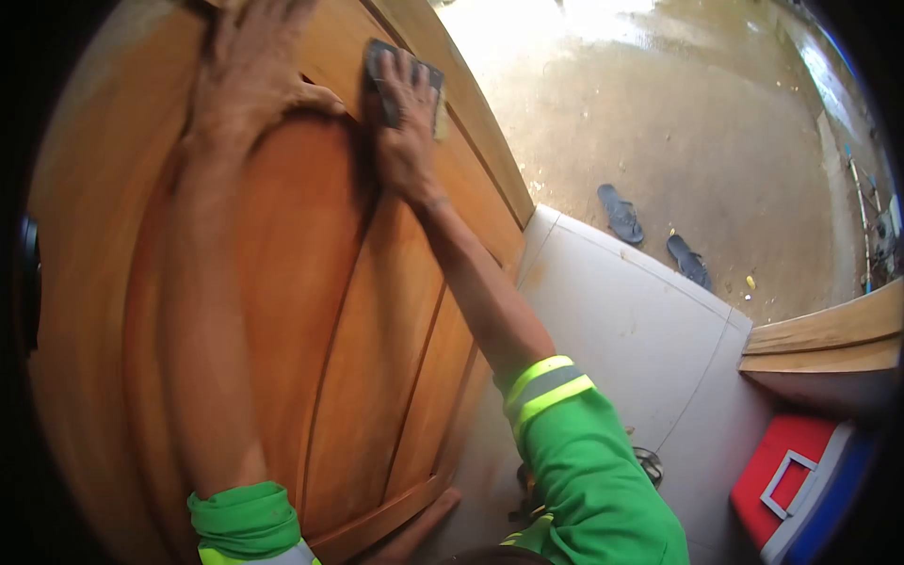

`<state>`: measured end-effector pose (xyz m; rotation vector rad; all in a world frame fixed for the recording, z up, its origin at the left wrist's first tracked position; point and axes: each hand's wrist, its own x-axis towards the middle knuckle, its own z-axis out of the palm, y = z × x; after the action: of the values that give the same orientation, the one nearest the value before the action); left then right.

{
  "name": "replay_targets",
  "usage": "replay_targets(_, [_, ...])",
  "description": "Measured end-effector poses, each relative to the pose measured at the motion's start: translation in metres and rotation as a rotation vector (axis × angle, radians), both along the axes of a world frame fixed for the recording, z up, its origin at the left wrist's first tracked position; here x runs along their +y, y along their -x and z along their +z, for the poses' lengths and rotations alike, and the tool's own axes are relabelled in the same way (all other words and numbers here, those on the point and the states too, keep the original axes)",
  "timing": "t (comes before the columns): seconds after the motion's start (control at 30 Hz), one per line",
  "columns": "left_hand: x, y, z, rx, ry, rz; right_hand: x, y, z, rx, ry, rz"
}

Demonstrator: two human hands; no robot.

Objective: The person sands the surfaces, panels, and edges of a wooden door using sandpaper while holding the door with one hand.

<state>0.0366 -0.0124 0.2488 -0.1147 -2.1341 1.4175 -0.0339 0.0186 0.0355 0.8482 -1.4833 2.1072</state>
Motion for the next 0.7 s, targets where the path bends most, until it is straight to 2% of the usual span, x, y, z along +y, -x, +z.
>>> replay_targets(0.03, [0.003, 0.000, -0.002, 0.018, -0.006, 0.001, -0.002, -0.006, 0.014, -0.012, 0.013, -0.014])
replay_targets(0.07, [0.006, -0.002, -0.003, 0.044, -0.007, 0.001, -0.004, -0.001, -0.019, 0.062, 0.030, 0.002])
replay_targets(0.1, [0.012, -0.003, -0.003, 0.065, -0.028, 0.104, -0.007, 0.006, -0.054, 0.137, 0.047, 0.021])
replay_targets(0.13, [0.016, -0.007, -0.009, 0.076, -0.054, 0.216, -0.007, 0.004, -0.094, 0.070, 0.050, 0.046])
replay_targets(0.2, [0.029, -0.033, -0.038, 0.180, -0.086, 0.232, -0.032, 0.006, -0.196, -0.323, 0.049, 0.163])
replay_targets(0.23, [0.027, -0.052, -0.055, 0.149, -0.123, 0.194, -0.045, 0.007, -0.215, -0.376, 0.059, 0.157])
replay_targets(0.27, [0.026, -0.068, -0.061, 0.118, -0.156, 0.153, -0.033, 0.000, -0.148, -0.241, 0.016, 0.105])
replay_targets(0.33, [0.034, -0.103, -0.045, 0.140, -0.150, 0.185, -0.005, -0.018, -0.002, 0.026, -0.046, -0.017])
replay_targets(0.37, [0.037, -0.114, -0.030, 0.155, -0.146, 0.206, -0.007, -0.023, 0.058, 0.150, 0.006, -0.036])
replay_targets(0.4, [0.046, -0.121, -0.009, 0.203, -0.125, 0.321, 0.006, -0.036, 0.123, 0.148, -0.035, 0.017])
replay_targets(0.43, [0.050, -0.124, 0.010, 0.201, -0.116, 0.354, 0.006, -0.039, 0.158, 0.205, 0.022, 0.006])
replay_targets(0.5, [0.051, -0.122, 0.036, 0.191, -0.113, 0.417, 0.008, -0.034, 0.138, 0.293, 0.034, -0.004])
replay_targets(0.57, [0.027, -0.108, 0.020, 0.089, -0.061, 0.342, 0.000, -0.038, 0.053, 0.327, 0.040, -0.144])
replay_targets(0.6, [0.023, -0.104, 0.005, 0.051, -0.036, 0.336, 0.002, -0.039, -0.005, 0.254, -0.009, -0.120])
replay_targets(0.63, [0.025, -0.098, -0.002, 0.022, 0.000, 0.322, 0.006, -0.037, -0.035, 0.187, -0.047, -0.105])
replay_targets(0.7, [0.034, -0.093, -0.005, 0.054, 0.017, 0.320, 0.011, -0.030, -0.016, 0.190, -0.106, -0.114])
